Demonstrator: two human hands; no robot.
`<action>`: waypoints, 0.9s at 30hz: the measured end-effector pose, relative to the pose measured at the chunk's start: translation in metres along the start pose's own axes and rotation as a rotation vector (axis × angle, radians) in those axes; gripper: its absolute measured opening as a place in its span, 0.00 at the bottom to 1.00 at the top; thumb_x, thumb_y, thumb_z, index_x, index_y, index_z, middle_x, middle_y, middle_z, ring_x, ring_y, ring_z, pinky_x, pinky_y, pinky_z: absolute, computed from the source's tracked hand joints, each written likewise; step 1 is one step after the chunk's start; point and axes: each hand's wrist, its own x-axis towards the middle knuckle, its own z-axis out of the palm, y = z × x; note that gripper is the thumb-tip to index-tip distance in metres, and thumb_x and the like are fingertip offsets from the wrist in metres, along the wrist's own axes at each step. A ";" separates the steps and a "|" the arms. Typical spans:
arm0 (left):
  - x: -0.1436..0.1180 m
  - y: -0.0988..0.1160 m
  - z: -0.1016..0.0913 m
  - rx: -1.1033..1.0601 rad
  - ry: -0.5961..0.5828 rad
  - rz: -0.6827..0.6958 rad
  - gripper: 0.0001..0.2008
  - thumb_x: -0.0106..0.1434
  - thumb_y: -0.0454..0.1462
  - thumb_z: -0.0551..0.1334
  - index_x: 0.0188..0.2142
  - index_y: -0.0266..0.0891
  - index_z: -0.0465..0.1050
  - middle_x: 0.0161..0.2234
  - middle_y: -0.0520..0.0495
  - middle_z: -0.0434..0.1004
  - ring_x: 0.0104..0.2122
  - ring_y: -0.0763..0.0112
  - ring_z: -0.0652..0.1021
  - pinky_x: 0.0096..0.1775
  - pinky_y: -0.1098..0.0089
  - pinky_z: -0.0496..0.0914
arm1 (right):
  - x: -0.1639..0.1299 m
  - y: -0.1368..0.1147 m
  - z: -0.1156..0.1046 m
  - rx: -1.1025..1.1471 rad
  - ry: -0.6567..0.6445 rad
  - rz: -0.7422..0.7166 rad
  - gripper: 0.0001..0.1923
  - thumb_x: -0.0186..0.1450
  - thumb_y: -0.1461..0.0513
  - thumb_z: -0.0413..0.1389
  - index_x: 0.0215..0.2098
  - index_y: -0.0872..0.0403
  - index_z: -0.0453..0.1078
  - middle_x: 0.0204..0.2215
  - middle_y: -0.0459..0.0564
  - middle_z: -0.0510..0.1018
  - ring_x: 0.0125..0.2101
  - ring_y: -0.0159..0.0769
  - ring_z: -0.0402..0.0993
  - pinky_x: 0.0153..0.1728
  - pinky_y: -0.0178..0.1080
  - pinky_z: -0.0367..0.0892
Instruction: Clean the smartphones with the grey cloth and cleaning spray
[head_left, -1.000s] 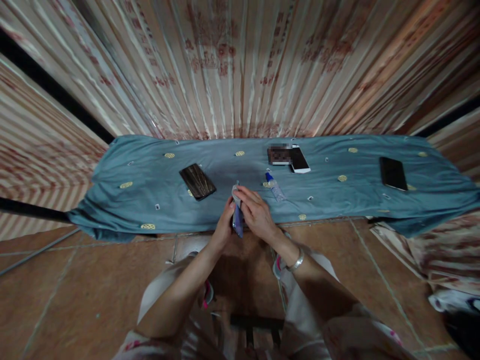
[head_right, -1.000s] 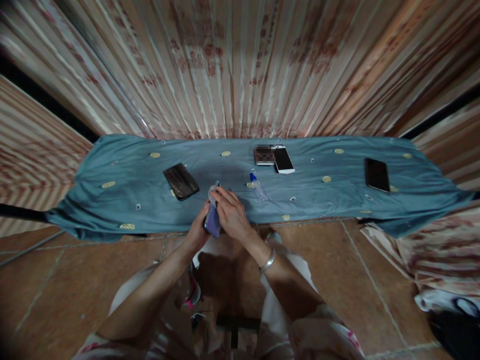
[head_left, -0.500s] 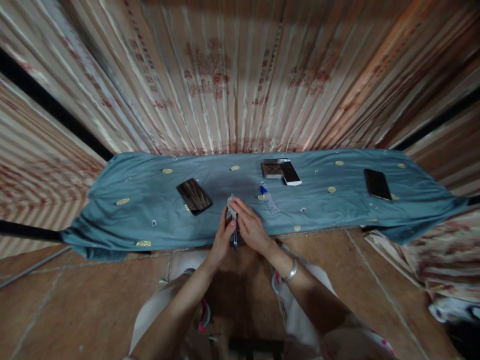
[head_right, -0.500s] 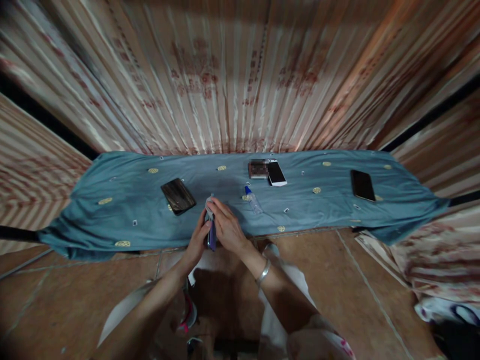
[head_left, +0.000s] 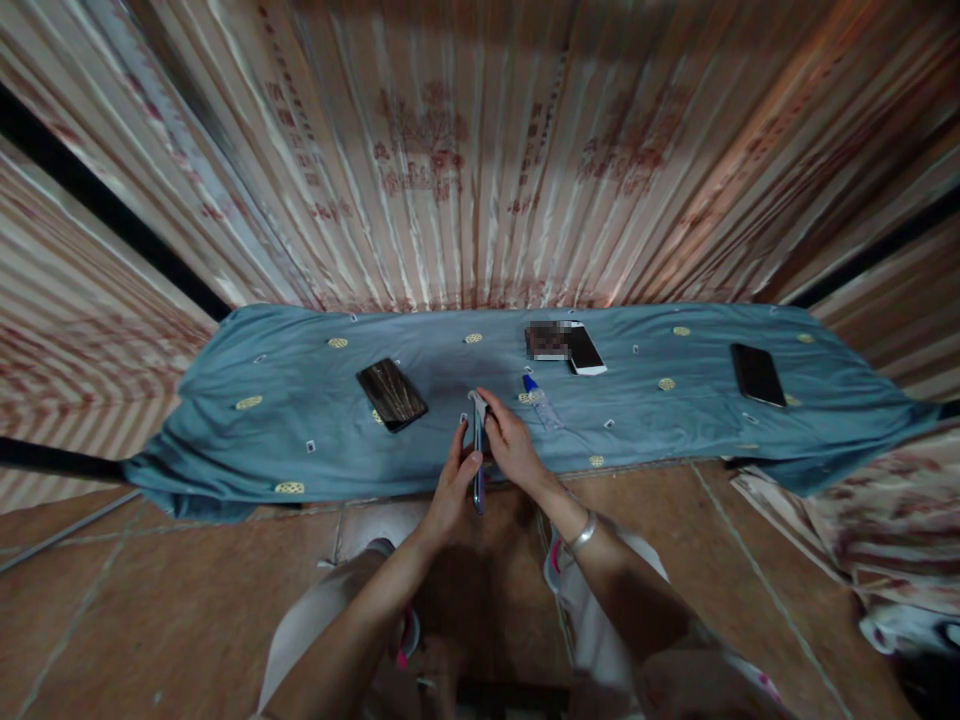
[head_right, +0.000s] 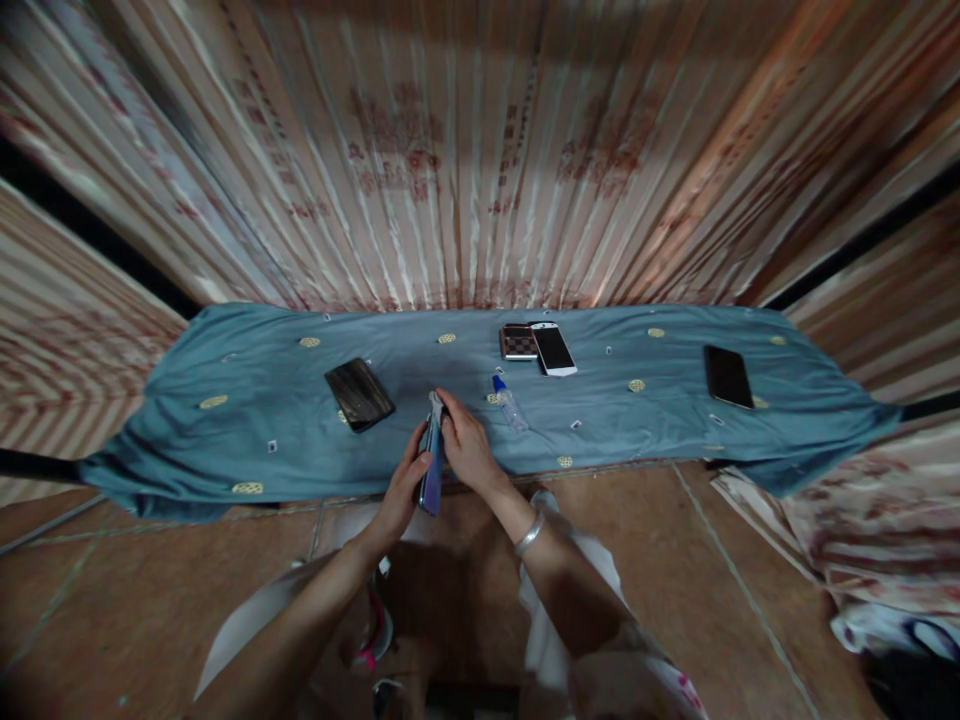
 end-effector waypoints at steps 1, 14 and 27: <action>0.000 0.001 0.000 -0.006 0.000 -0.003 0.44 0.55 0.53 0.68 0.67 0.42 0.58 0.68 0.40 0.60 0.66 0.53 0.62 0.64 0.60 0.58 | 0.001 0.002 0.000 0.006 -0.001 0.025 0.26 0.69 0.64 0.44 0.64 0.53 0.63 0.59 0.55 0.74 0.59 0.38 0.71 0.61 0.47 0.65; -0.001 0.003 -0.004 -0.094 0.038 -0.054 0.40 0.55 0.48 0.70 0.65 0.44 0.62 0.58 0.44 0.75 0.58 0.55 0.72 0.57 0.62 0.66 | -0.001 0.004 0.006 0.052 0.077 0.045 0.24 0.69 0.62 0.46 0.62 0.51 0.66 0.55 0.52 0.77 0.57 0.38 0.73 0.59 0.46 0.67; -0.003 0.005 -0.003 -0.157 0.040 -0.048 0.36 0.56 0.49 0.68 0.63 0.44 0.65 0.55 0.44 0.76 0.52 0.55 0.76 0.54 0.60 0.70 | 0.002 0.007 0.003 0.044 0.013 0.076 0.23 0.68 0.63 0.45 0.59 0.52 0.68 0.52 0.53 0.79 0.52 0.41 0.76 0.55 0.46 0.70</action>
